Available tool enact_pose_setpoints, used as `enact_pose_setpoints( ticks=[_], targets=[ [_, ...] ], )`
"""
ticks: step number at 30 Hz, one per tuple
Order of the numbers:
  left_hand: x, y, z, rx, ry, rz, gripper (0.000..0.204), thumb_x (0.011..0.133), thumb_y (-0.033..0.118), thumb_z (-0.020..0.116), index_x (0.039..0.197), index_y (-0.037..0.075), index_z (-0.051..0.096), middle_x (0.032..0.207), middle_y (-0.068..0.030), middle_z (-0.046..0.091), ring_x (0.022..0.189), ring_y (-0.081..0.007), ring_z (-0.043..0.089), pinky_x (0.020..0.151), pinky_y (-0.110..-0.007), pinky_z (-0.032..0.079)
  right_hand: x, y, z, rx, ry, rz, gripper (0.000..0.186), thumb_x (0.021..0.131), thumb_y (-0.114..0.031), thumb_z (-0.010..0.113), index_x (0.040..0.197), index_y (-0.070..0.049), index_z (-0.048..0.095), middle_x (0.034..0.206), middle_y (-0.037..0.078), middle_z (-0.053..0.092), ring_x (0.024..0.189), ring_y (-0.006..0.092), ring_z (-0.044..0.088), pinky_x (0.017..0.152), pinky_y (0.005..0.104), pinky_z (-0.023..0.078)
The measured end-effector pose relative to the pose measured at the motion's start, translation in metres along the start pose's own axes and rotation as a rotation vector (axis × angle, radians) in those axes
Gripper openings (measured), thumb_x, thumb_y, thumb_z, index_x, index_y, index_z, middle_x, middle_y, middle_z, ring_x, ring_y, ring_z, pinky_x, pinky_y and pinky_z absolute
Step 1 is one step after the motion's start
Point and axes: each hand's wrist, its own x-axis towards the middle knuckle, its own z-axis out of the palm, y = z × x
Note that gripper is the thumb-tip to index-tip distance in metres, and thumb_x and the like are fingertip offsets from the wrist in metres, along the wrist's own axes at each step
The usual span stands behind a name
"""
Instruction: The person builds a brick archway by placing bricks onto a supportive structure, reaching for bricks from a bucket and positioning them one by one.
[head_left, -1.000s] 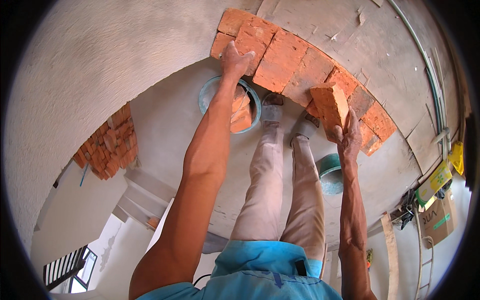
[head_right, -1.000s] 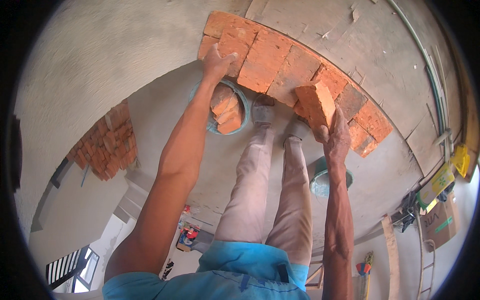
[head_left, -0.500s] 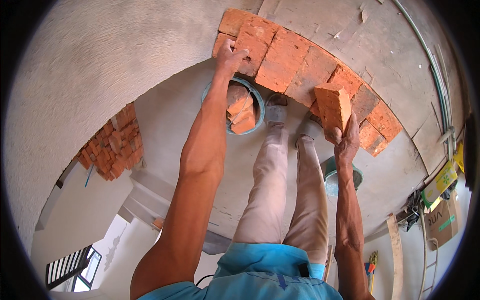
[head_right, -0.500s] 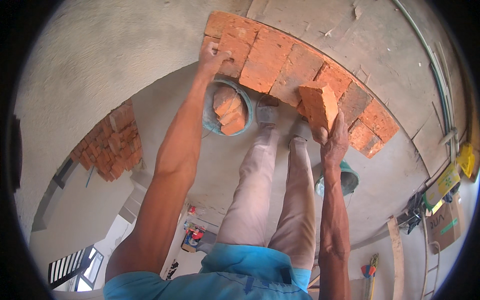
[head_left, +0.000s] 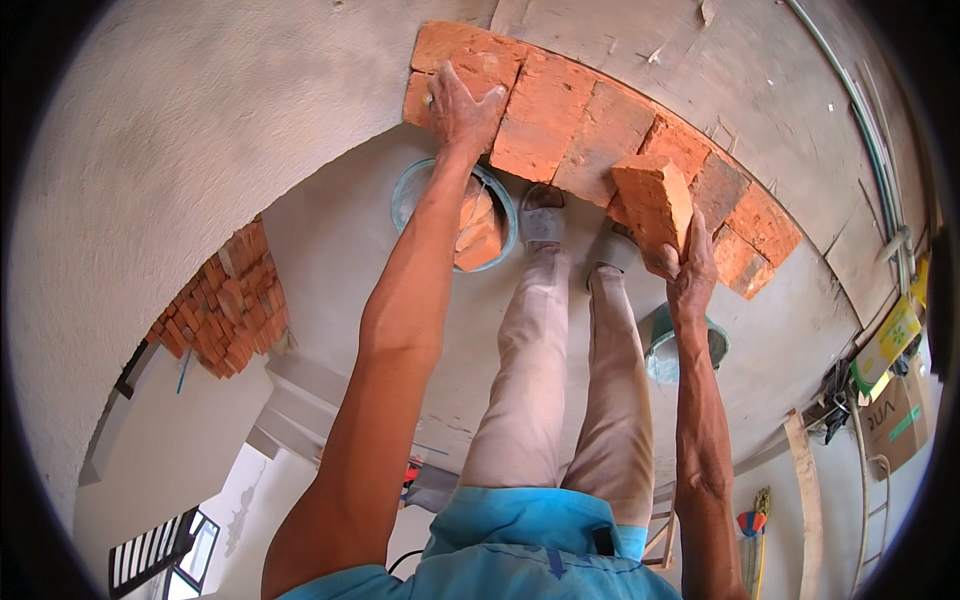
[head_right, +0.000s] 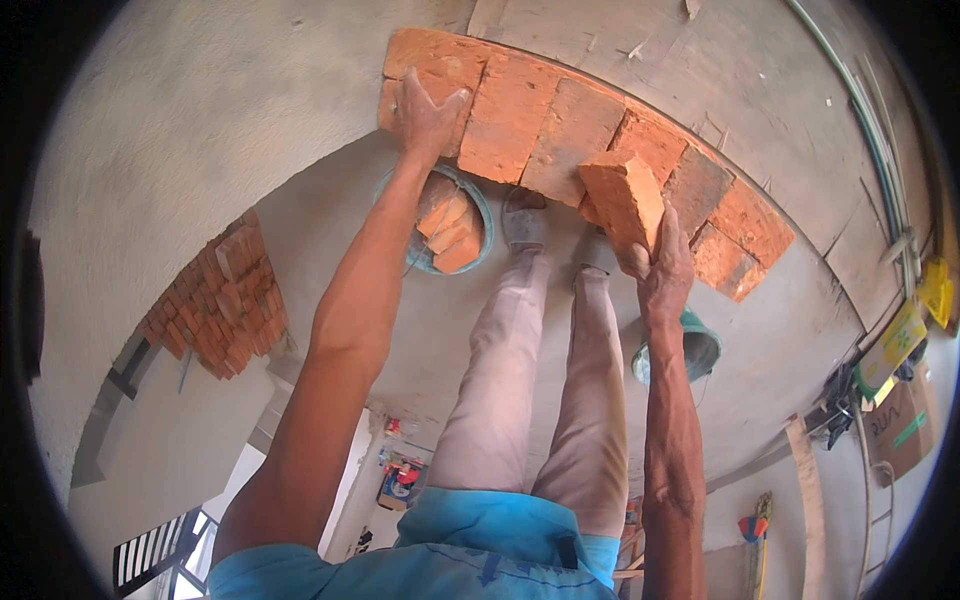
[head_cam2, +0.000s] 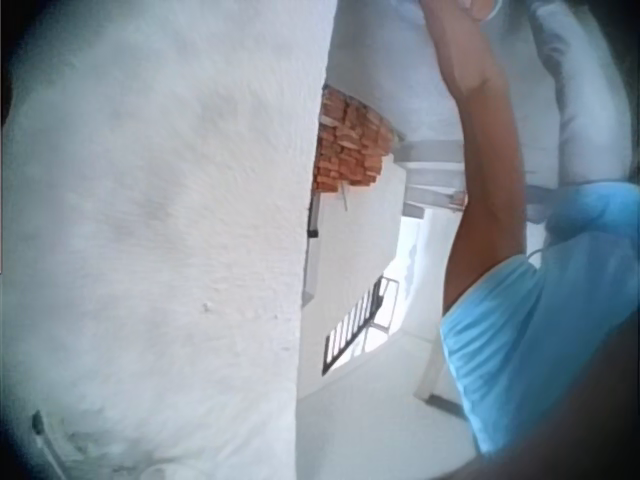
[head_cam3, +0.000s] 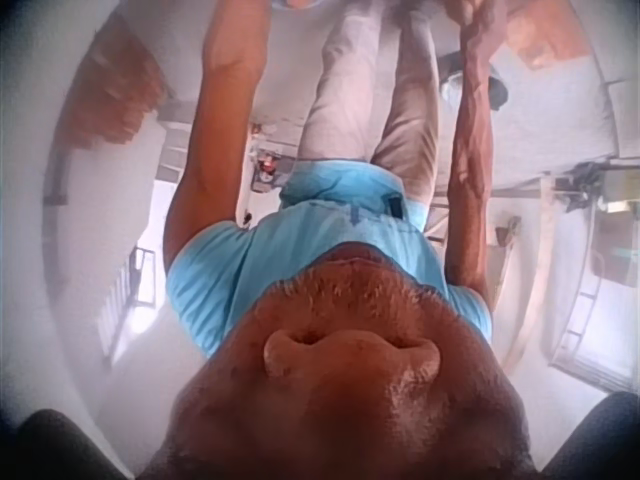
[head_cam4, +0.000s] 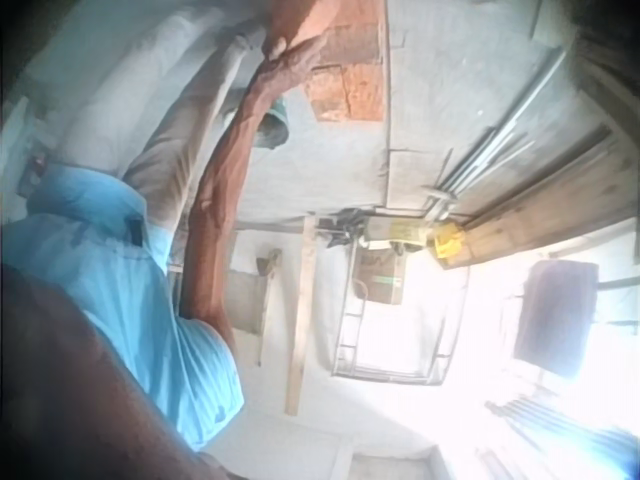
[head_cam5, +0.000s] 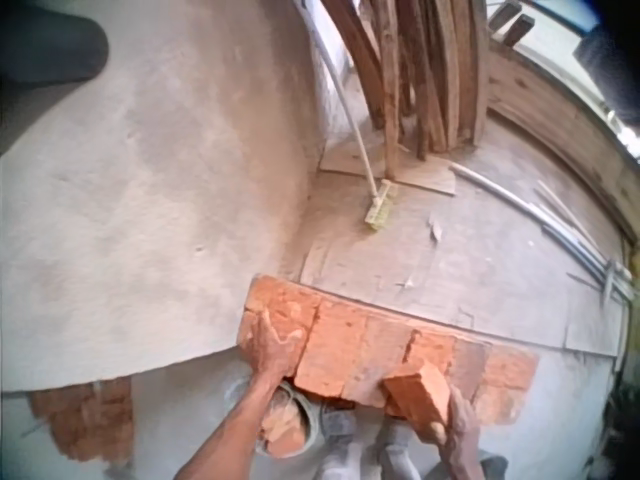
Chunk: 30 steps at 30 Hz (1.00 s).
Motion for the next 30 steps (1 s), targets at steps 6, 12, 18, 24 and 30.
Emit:
enact_pose_setpoints(
  ticks=[6,12,18,24,30],
  targets=[
    [0.017,0.023,0.006,-0.069,0.005,0.034,0.096,0.079,0.038,0.078,0.149,-0.006,0.03,0.137,-0.0292,0.043,0.126,-0.0427,0.047,0.107,-0.051,0.038,0.0,0.01,0.004,0.058,0.0,0.003,0.072,0.091,-0.044,0.068,0.147,-0.004,0.045,0.13,0.022,0.059,0.118,0.0401,0.06,0.099,0.044,0.049],
    [0.036,0.03,0.01,-0.05,-0.064,-0.028,0.103,0.078,0.046,0.079,0.151,-0.005,0.028,0.145,-0.0267,0.041,0.135,-0.0404,0.042,0.112,-0.048,0.036,0.001,0.013,0.008,0.026,0.051,-0.056,0.079,0.091,-0.055,0.062,0.146,-0.001,0.045,0.116,0.024,0.062,0.107,0.0412,0.062,0.091,0.0456,0.051],
    [0.045,0.028,0.005,0.041,-0.154,0.06,0.096,0.079,0.048,0.079,0.149,-0.002,0.035,0.141,-0.0251,0.045,0.131,-0.0388,0.048,0.107,-0.049,0.041,0.002,0.02,0.009,0.057,0.046,-0.028,0.082,0.091,-0.062,0.057,0.146,-0.002,0.045,0.119,0.024,0.063,0.109,0.0409,0.063,0.093,0.0453,0.051],
    [0.051,0.028,0.001,0.153,-0.208,0.163,0.094,0.083,0.047,0.077,0.152,0.0,0.031,0.139,-0.0271,0.041,0.124,-0.0442,0.051,0.103,-0.052,0.046,0.012,0.022,-0.001,0.307,-0.041,0.089,0.062,0.089,-0.021,0.064,0.147,-0.009,0.047,0.135,0.022,0.061,0.125,0.0383,0.059,0.102,0.0423,0.049],
    [0.05,0.024,0.004,0.187,-0.184,0.22,0.091,0.086,0.043,0.074,0.153,0.001,0.029,0.148,-0.0306,0.034,0.132,-0.0511,0.044,0.108,-0.054,0.043,0.022,0.02,-0.007,0.184,0.026,0.009,0.059,0.09,-0.022,0.063,0.147,-0.011,0.049,0.121,0.021,0.063,0.111,0.0387,0.063,0.097,0.0433,0.05]
  ],
)
